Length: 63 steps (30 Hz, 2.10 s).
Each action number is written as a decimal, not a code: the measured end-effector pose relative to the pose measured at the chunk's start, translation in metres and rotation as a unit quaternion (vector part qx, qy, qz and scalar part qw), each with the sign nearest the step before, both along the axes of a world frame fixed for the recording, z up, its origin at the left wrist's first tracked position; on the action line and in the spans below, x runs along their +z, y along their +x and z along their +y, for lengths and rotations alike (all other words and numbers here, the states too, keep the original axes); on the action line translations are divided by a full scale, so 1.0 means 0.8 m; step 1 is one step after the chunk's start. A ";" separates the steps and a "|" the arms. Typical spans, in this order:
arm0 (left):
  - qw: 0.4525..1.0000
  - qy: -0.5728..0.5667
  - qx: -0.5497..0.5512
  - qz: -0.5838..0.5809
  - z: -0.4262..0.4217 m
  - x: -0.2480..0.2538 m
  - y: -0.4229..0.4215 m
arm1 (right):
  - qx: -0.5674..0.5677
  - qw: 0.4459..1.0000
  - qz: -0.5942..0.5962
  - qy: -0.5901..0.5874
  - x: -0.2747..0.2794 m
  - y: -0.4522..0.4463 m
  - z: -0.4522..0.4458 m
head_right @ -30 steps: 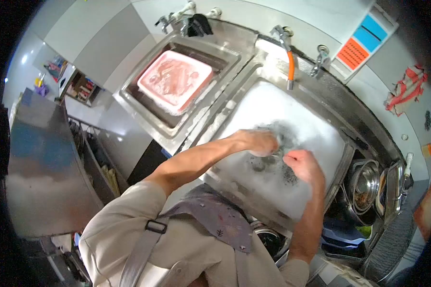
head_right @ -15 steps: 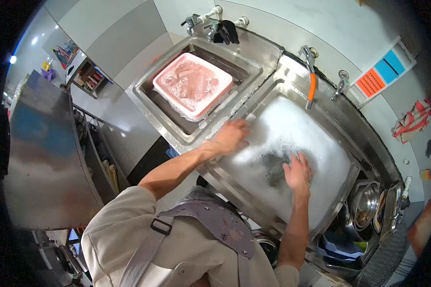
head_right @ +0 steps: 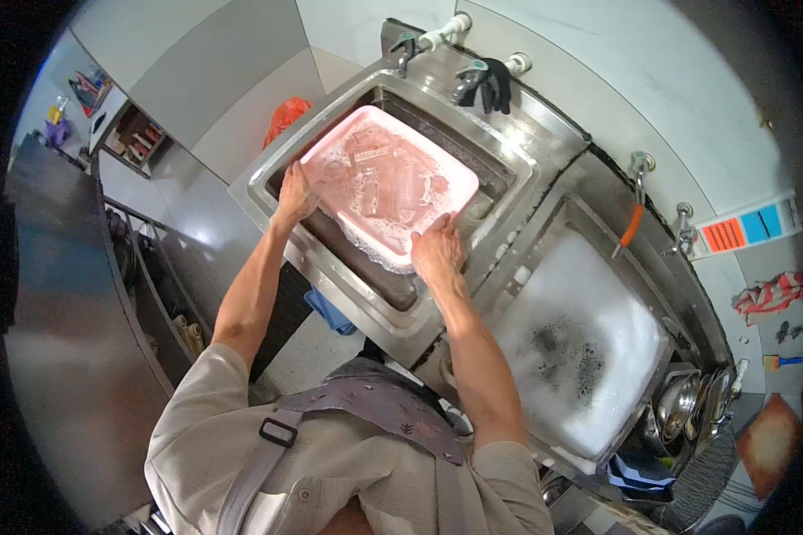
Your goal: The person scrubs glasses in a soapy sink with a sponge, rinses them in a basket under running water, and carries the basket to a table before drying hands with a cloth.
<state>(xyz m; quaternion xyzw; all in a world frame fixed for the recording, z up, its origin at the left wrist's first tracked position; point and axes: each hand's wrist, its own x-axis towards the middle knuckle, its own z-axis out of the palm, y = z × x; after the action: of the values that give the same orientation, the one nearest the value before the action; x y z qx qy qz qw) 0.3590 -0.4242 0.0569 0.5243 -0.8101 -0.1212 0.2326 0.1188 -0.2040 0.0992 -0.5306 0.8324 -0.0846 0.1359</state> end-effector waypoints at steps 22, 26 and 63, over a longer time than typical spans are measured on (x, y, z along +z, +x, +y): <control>0.969 0.131 -0.033 -0.207 -0.065 -0.041 0.007 | -0.240 0.961 -0.123 0.055 -0.008 -0.047 -0.093; 0.966 0.117 -0.026 -0.230 -0.039 0.024 -0.015 | -0.003 0.978 0.175 0.110 0.064 -0.014 -0.026; 0.864 0.132 -0.430 -0.226 -0.039 0.138 -0.035 | 0.348 0.924 -0.047 0.154 0.091 -0.050 -0.067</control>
<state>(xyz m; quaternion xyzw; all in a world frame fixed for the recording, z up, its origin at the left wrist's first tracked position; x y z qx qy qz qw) 0.3309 -0.4558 0.1676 0.1628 -0.9620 -0.1931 -0.1036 0.0788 -0.2574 0.1724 -0.7548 0.5910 0.0720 0.2754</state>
